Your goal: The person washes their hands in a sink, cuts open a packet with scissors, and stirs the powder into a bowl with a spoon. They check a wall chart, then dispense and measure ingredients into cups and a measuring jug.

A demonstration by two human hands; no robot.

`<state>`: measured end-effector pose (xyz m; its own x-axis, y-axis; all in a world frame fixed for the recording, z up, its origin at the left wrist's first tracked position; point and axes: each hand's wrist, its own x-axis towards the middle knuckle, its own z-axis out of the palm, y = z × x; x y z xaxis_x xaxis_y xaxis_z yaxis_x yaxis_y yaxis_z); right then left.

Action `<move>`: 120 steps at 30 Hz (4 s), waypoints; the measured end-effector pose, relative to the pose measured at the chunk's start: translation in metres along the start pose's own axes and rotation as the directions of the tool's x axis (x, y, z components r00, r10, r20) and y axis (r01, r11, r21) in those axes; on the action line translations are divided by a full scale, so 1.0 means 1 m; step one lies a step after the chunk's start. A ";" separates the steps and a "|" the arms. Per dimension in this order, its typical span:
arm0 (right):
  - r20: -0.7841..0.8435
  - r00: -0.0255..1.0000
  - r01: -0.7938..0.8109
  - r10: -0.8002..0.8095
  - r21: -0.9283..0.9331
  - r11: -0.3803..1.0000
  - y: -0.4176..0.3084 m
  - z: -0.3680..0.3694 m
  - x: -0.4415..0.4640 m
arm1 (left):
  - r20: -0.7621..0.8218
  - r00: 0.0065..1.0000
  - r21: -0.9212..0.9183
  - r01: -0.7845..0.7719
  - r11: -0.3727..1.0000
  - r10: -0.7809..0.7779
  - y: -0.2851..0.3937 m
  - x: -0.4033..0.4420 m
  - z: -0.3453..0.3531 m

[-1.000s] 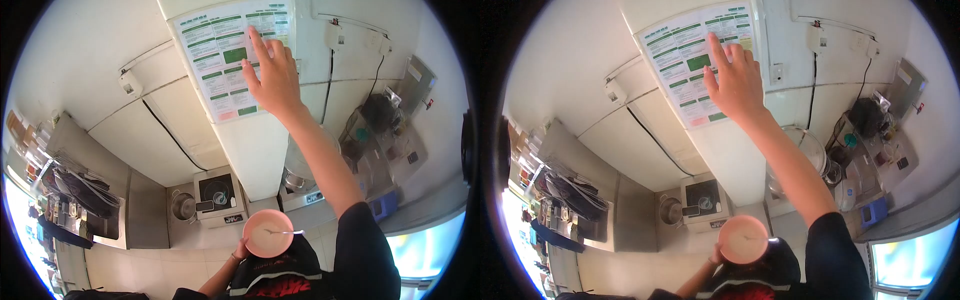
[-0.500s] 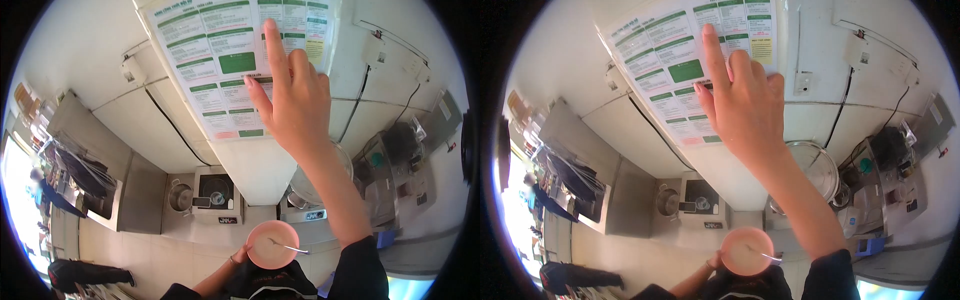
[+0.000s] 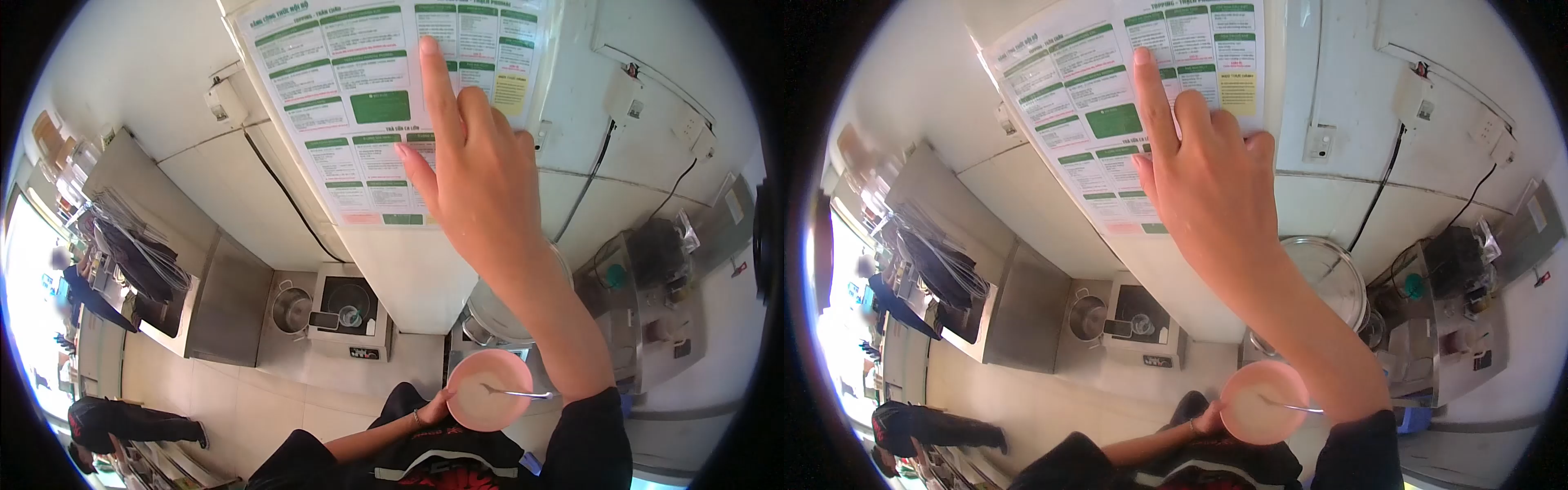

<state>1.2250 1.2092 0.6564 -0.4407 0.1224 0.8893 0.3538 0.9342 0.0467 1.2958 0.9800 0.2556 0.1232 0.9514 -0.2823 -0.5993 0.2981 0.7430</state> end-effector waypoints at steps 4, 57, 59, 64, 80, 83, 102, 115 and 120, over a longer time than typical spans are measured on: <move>0.032 0.999 -0.016 0.015 0.014 1.000 -0.002 -0.002 -0.003 | 0.072 0.997 -0.206 0.015 0.979 0.000 0.009 0.006 -0.007; 0.068 0.994 -0.096 0.089 0.099 0.990 -0.003 0.005 0.003 | 0.237 0.964 -0.040 0.138 0.990 -0.124 0.065 0.072 -0.047; 0.068 0.994 -0.089 0.083 0.091 0.992 -0.002 0.005 0.003 | 0.252 0.960 -0.043 0.140 0.989 -0.125 0.065 0.075 -0.046; 0.065 0.995 -0.085 0.079 0.080 0.993 -0.002 0.006 0.003 | 0.267 0.955 -0.043 0.149 0.988 -0.133 0.065 0.079 -0.046; 0.195 0.972 -0.162 0.129 0.160 0.974 -0.009 -0.009 0.007 | 0.228 0.973 -0.047 0.055 0.997 -0.043 0.059 0.073 -0.058; 0.174 0.975 -0.172 0.141 0.179 0.969 -0.010 -0.009 0.006 | 0.224 0.973 0.008 0.048 0.999 -0.049 0.057 0.073 -0.062; 0.179 0.973 -0.181 0.148 0.182 0.966 -0.010 -0.013 0.010 | 0.237 0.961 0.002 0.144 0.990 -0.141 0.072 0.062 -0.051; 0.045 0.989 -0.146 0.139 0.241 0.960 -0.004 0.004 0.005 | 0.232 0.971 0.054 0.041 0.998 -0.053 0.060 0.067 -0.053; 0.073 0.986 -0.163 0.151 0.223 0.961 -0.007 -0.002 0.008 | 0.264 0.961 0.041 0.074 0.996 -0.083 0.056 0.066 -0.053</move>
<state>1.2213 1.2033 0.6643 -0.4413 0.2857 0.8506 0.2280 0.9525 -0.2017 1.2283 1.0558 0.2464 0.3763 0.9102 -0.1728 -0.5554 0.3709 0.7443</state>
